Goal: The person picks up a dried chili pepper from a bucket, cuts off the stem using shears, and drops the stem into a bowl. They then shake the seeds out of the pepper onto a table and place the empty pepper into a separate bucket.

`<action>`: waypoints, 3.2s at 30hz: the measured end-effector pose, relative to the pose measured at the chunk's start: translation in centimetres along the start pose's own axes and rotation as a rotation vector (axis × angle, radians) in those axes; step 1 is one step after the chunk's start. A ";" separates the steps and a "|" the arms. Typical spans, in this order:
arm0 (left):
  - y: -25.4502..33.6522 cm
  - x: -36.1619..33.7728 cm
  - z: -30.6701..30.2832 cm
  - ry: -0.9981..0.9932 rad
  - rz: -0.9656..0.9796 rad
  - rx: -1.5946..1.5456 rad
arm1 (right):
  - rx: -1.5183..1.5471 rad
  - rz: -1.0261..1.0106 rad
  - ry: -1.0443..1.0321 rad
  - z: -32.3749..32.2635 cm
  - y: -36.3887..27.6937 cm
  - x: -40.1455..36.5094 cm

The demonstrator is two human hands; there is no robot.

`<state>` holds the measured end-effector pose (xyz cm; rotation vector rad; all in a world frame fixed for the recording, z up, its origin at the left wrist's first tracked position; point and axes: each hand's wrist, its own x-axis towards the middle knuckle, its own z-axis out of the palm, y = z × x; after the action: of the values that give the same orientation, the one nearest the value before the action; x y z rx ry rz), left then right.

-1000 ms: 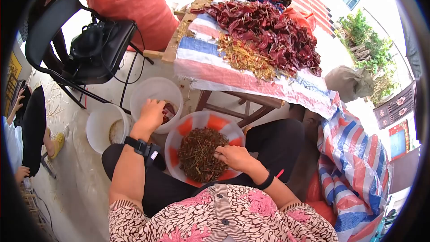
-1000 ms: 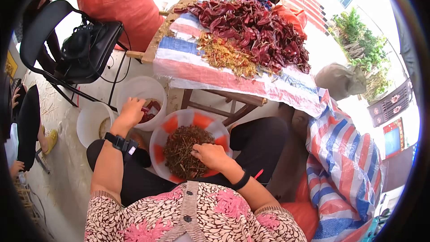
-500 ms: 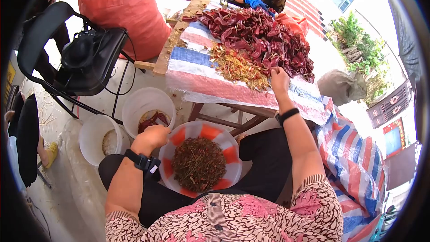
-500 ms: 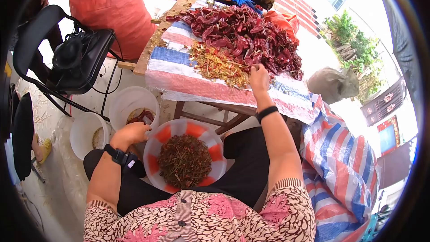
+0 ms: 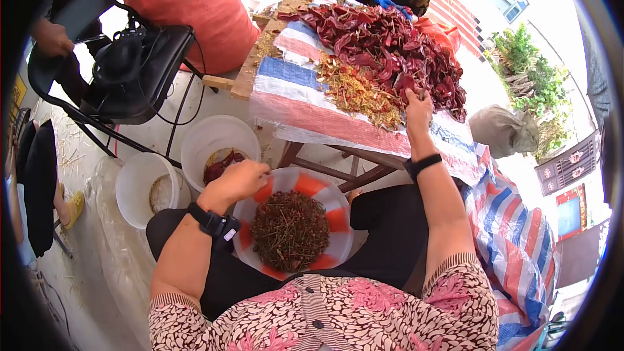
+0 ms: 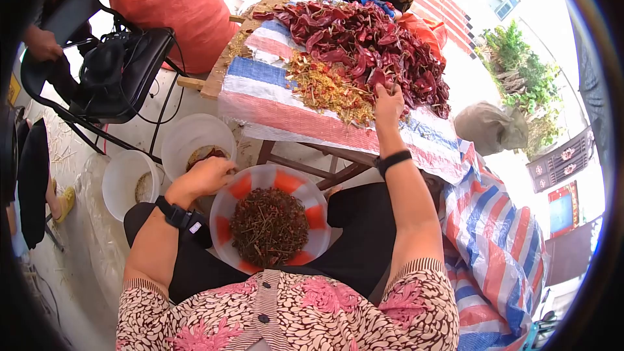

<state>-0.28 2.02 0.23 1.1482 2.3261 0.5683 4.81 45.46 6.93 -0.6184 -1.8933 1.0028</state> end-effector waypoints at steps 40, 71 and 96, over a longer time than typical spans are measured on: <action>4.5 -2.2 2.3 -0.049 0.196 -1.305 | 0.335 0.019 -0.458 3.0 -12.3 -28.0; -4.0 -2.3 2.1 0.860 -0.196 0.088 | -0.383 -0.144 -1.099 1.2 -9.6 -28.8; -2.4 -1.3 1.8 0.089 -0.057 0.204 | -0.886 -0.630 -0.376 5.7 1.9 5.6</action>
<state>-0.05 -0.07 -2.20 1.1628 2.5315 0.3749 -2.80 48.36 6.33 -0.2570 -2.6178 -0.1833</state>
